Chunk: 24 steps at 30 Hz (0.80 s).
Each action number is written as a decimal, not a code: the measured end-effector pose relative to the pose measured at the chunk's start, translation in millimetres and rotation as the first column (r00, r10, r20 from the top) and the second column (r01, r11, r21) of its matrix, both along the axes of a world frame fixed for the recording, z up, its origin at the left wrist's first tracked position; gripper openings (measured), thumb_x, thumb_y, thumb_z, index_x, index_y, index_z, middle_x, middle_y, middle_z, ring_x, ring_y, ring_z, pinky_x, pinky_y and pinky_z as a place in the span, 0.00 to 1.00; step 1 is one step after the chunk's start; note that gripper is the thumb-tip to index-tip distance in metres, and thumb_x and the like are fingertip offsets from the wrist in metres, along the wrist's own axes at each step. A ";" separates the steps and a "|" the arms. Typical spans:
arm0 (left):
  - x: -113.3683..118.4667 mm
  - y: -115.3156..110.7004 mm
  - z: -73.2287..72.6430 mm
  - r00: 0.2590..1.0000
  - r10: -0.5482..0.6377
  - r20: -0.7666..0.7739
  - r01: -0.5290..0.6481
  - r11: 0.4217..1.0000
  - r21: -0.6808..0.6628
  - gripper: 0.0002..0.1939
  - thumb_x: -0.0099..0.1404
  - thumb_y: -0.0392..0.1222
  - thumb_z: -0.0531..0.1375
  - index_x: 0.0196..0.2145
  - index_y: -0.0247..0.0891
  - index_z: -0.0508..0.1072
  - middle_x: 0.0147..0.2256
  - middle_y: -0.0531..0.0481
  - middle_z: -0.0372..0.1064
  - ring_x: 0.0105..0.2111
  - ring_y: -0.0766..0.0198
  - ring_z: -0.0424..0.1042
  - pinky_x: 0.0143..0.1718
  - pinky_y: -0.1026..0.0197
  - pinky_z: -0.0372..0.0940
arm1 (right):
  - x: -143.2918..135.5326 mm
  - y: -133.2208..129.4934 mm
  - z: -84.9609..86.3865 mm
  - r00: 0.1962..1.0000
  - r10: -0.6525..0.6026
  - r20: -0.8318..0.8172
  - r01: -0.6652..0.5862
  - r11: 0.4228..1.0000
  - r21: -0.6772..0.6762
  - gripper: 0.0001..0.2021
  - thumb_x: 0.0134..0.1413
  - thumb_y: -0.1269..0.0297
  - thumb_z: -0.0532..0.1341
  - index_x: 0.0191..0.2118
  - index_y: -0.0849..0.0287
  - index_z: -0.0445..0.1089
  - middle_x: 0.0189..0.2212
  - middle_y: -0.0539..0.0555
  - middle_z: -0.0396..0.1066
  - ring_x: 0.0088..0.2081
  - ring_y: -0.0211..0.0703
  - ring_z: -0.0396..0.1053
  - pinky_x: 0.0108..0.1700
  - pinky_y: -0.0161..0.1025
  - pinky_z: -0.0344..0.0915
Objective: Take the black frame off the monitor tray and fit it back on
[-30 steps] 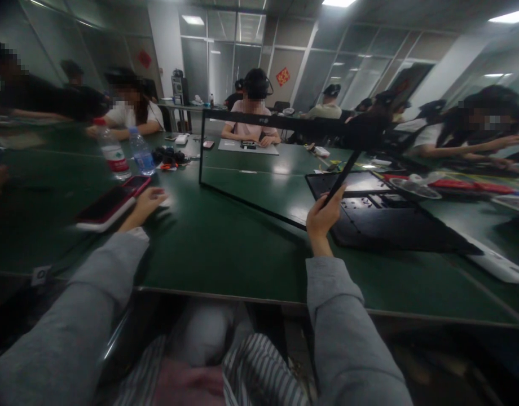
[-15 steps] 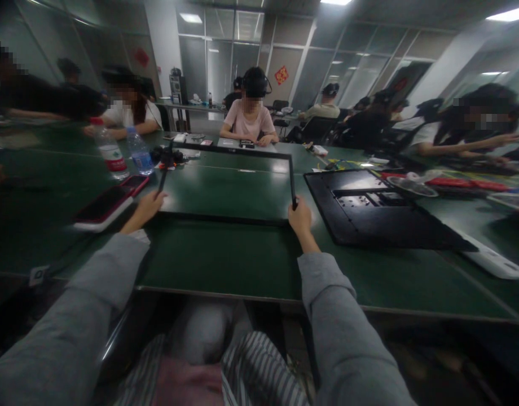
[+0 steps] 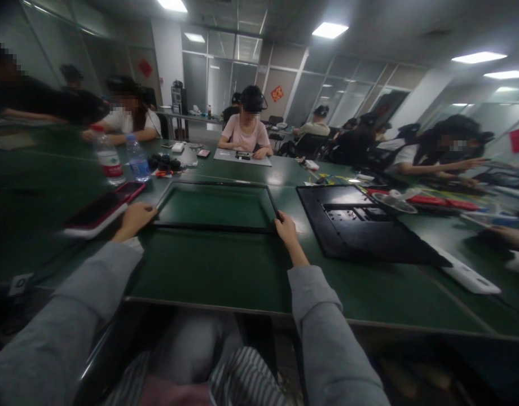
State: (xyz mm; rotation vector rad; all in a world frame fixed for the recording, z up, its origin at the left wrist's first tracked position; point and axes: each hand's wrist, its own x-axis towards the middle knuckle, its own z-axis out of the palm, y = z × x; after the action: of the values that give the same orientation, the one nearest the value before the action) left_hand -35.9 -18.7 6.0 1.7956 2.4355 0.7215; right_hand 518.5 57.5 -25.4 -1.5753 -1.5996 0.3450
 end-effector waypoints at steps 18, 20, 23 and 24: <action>3.8 -1.6 0.0 0.997 0.006 -0.072 -0.011 0.998 -0.068 0.26 0.71 0.57 0.56 0.55 0.40 0.83 0.56 0.36 0.75 0.53 0.43 0.74 0.50 0.51 0.70 | -13.8 -20.9 9.4 0.959 -0.028 0.282 0.079 0.982 -0.171 0.30 0.64 0.70 0.53 0.70 0.69 0.65 0.66 0.66 0.69 0.67 0.53 0.68 0.69 0.47 0.63; 4.5 -1.1 0.0 0.998 0.020 -0.063 -0.024 0.998 -0.066 0.27 0.71 0.57 0.56 0.56 0.39 0.82 0.57 0.36 0.74 0.54 0.43 0.74 0.50 0.51 0.70 | -14.5 -21.7 9.5 0.953 -0.029 0.301 0.084 0.981 -0.173 0.31 0.64 0.71 0.54 0.71 0.69 0.65 0.67 0.65 0.68 0.67 0.52 0.68 0.70 0.46 0.62; 5.2 -0.6 0.6 0.998 0.011 -0.058 -0.015 0.998 -0.053 0.28 0.71 0.57 0.56 0.57 0.38 0.82 0.57 0.35 0.73 0.55 0.43 0.73 0.52 0.51 0.69 | -16.5 -21.9 9.5 0.951 -0.036 0.306 0.095 0.979 -0.180 0.31 0.64 0.71 0.53 0.71 0.70 0.64 0.66 0.66 0.68 0.68 0.52 0.67 0.70 0.46 0.61; 5.4 -0.6 1.3 0.998 0.007 -0.063 -0.009 0.999 -0.035 0.28 0.71 0.56 0.56 0.58 0.37 0.81 0.57 0.34 0.73 0.56 0.43 0.72 0.53 0.50 0.68 | -17.7 -21.7 9.5 0.953 -0.046 0.301 0.105 0.978 -0.180 0.31 0.65 0.70 0.53 0.71 0.69 0.64 0.66 0.65 0.69 0.68 0.52 0.68 0.70 0.47 0.62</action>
State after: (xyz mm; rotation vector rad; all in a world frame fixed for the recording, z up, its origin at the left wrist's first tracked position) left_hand -30.6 -19.3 7.3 1.8234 2.4793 0.6280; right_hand 500.8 35.9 -15.9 -1.9053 -1.7666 0.2370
